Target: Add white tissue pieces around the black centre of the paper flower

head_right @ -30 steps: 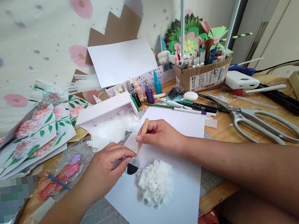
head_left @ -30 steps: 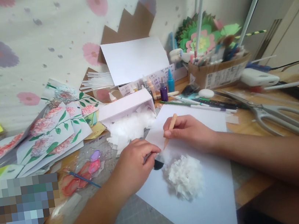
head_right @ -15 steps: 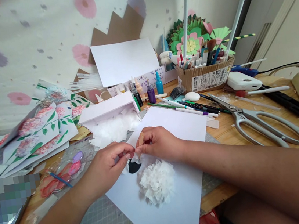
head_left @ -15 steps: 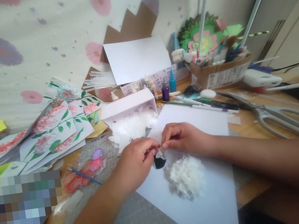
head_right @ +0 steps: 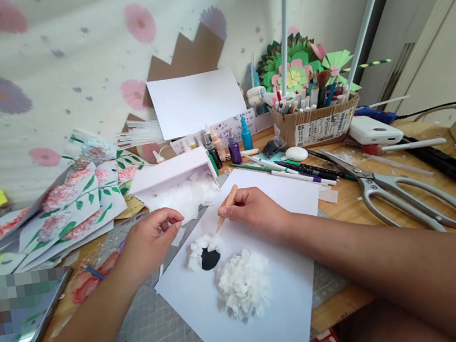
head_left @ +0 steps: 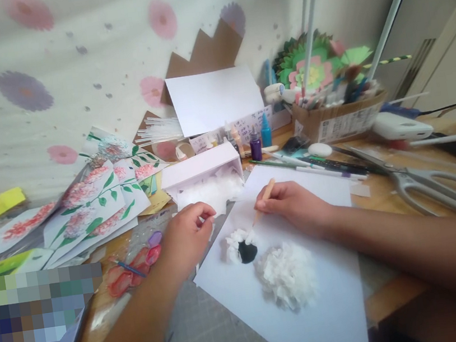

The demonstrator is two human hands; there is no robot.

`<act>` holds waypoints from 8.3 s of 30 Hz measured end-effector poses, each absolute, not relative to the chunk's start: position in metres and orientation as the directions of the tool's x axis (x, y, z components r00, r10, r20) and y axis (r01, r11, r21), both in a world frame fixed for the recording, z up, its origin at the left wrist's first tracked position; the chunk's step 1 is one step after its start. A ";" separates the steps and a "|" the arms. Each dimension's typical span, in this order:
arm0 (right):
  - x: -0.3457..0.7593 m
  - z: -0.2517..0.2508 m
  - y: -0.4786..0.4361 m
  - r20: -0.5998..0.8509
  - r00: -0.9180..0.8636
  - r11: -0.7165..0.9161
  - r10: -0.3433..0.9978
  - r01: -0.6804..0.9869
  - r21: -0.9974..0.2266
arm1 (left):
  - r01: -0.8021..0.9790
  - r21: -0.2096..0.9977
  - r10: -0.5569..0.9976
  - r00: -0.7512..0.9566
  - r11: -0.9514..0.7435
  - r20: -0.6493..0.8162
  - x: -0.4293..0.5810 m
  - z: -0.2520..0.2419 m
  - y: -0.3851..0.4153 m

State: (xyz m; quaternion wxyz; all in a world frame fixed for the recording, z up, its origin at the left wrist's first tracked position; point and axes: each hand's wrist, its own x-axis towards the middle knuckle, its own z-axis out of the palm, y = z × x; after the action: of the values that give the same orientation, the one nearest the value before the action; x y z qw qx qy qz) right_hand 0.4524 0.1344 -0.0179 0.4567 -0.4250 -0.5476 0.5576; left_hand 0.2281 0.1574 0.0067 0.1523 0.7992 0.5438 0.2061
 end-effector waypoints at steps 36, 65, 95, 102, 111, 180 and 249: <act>0.454 -0.016 0.133 0.109 -0.266 0.045 0.958 -0.234 -0.971 | 0.620 0.741 0.921 0.388 -0.257 -0.005 0.232 0.022 0.145; 0.443 0.004 0.116 -0.063 -0.378 -0.039 0.924 0.072 -0.997 | 0.602 0.763 0.853 0.505 -0.237 -0.134 0.252 0.021 0.124; 0.445 -0.017 0.123 0.329 -0.441 0.436 0.835 0.164 -0.885 | 0.700 0.504 0.822 0.568 -0.506 0.036 0.251 0.009 0.132; 0.451 -0.014 0.126 0.019 -0.199 -0.001 0.980 -0.100 -0.995 | 0.763 0.544 0.933 0.339 -0.349 0.123 0.229 0.009 0.153; 0.451 -0.017 0.129 -0.043 -0.140 -0.061 0.989 -0.125 -0.990 | 0.895 0.218 0.909 0.333 -0.388 0.251 0.211 0.004 0.174; 0.447 -0.014 0.122 0.165 -0.414 0.179 0.895 -0.005 -0.984 | 0.596 0.779 0.835 0.519 -0.197 -0.186 0.242 0.024 0.132; 0.449 -0.008 0.120 0.265 -0.303 0.229 0.915 -0.150 -0.962 | 0.782 0.430 0.847 0.527 -0.452 -0.069 0.259 0.015 0.123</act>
State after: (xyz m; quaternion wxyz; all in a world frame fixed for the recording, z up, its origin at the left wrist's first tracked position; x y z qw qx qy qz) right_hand 0.4485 0.1195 -0.0083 0.4984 -0.3161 -0.6050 0.5345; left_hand 0.2591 0.1232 0.0154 0.2092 0.8485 0.4798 0.0778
